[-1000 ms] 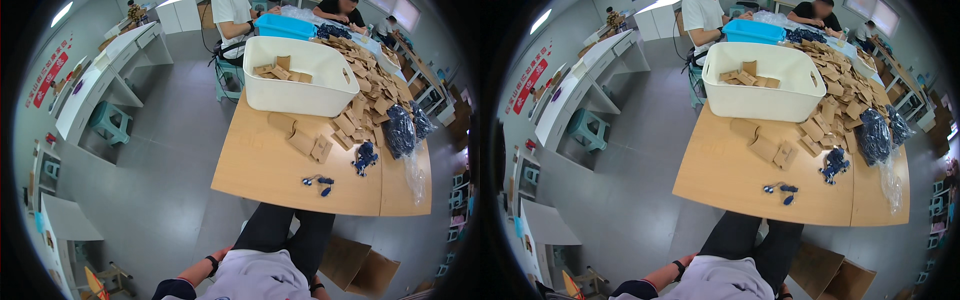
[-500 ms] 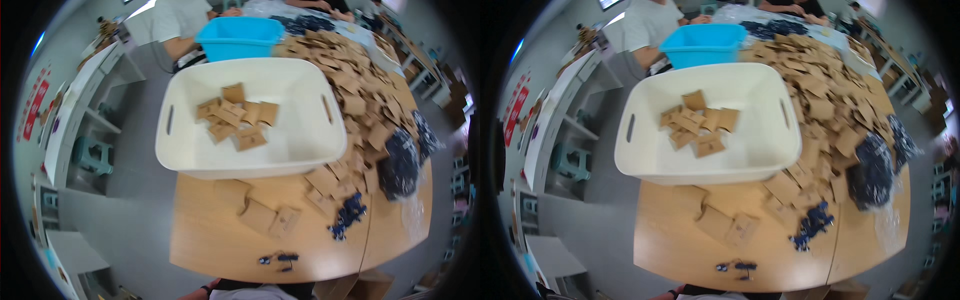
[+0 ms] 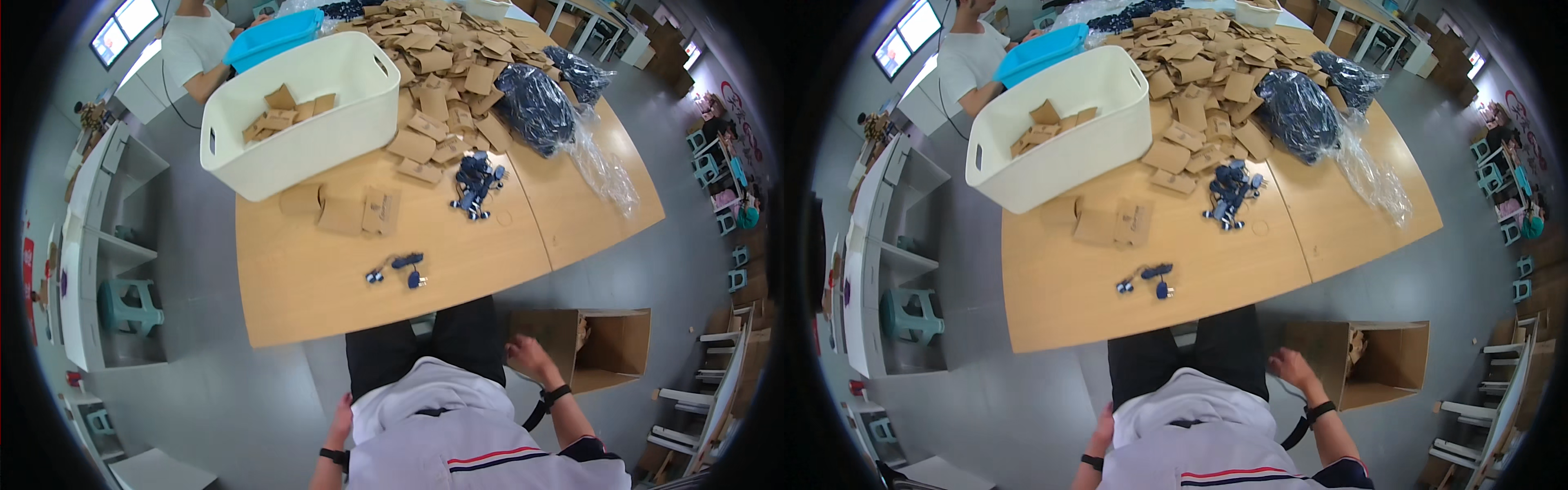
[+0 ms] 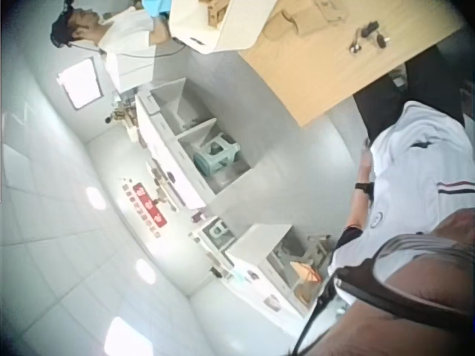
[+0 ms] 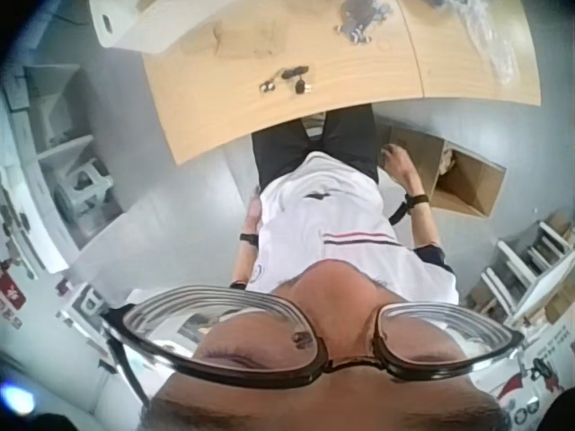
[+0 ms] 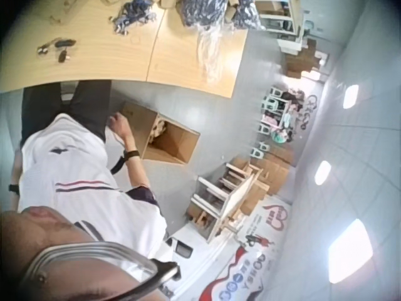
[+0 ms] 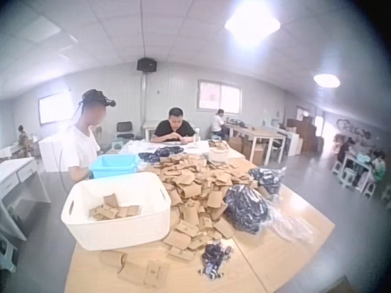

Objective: Assembling electronic earphones into cardboard sleeves and organizing them into containers within a factory setting.

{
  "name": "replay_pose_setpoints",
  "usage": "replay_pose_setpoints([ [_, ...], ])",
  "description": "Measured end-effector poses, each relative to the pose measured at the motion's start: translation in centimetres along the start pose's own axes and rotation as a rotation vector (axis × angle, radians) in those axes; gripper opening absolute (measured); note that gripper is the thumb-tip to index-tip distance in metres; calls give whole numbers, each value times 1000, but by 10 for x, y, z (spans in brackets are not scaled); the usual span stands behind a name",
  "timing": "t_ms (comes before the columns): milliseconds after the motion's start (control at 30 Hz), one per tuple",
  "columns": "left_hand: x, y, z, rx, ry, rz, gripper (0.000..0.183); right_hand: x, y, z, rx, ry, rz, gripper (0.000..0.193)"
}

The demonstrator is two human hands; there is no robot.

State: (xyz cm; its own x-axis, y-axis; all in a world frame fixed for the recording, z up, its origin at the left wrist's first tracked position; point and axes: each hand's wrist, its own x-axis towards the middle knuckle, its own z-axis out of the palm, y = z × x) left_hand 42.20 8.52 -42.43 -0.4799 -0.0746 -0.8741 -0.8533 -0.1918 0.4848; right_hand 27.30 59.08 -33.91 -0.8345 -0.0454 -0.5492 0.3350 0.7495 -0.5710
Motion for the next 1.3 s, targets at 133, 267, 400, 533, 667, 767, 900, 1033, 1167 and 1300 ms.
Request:
replay_pose_setpoints([
  [133,-66,125,32,241,91,675,26,-56,-149,-99,214,59,-132,20],
  [267,-136,247,77,419,6,866,16,-64,-239,-131,170,77,-501,16],
  [400,-164,327,122,575,17,1124,13,2,-310,-111,-344,189,-1028,22],
  [533,-147,362,162,729,141,1367,18,66,-320,-79,-730,197,-1331,34],
  [667,-129,372,169,742,19,1211,29,73,-320,-88,-575,78,-1231,30],
  [767,-129,375,176,772,53,1329,37,40,-340,-102,126,54,-816,17],
  [900,-142,388,200,461,-252,1289,43,17,-358,-111,608,140,-938,8],
  [1033,-145,383,217,144,-519,1090,32,-9,-370,-110,844,255,-862,16],
  [1167,-149,374,231,-292,-610,892,26,-13,-364,-106,1002,473,-835,20],
  [1300,-152,371,248,-423,-378,1078,25,-20,-358,-94,951,510,-736,20],
])
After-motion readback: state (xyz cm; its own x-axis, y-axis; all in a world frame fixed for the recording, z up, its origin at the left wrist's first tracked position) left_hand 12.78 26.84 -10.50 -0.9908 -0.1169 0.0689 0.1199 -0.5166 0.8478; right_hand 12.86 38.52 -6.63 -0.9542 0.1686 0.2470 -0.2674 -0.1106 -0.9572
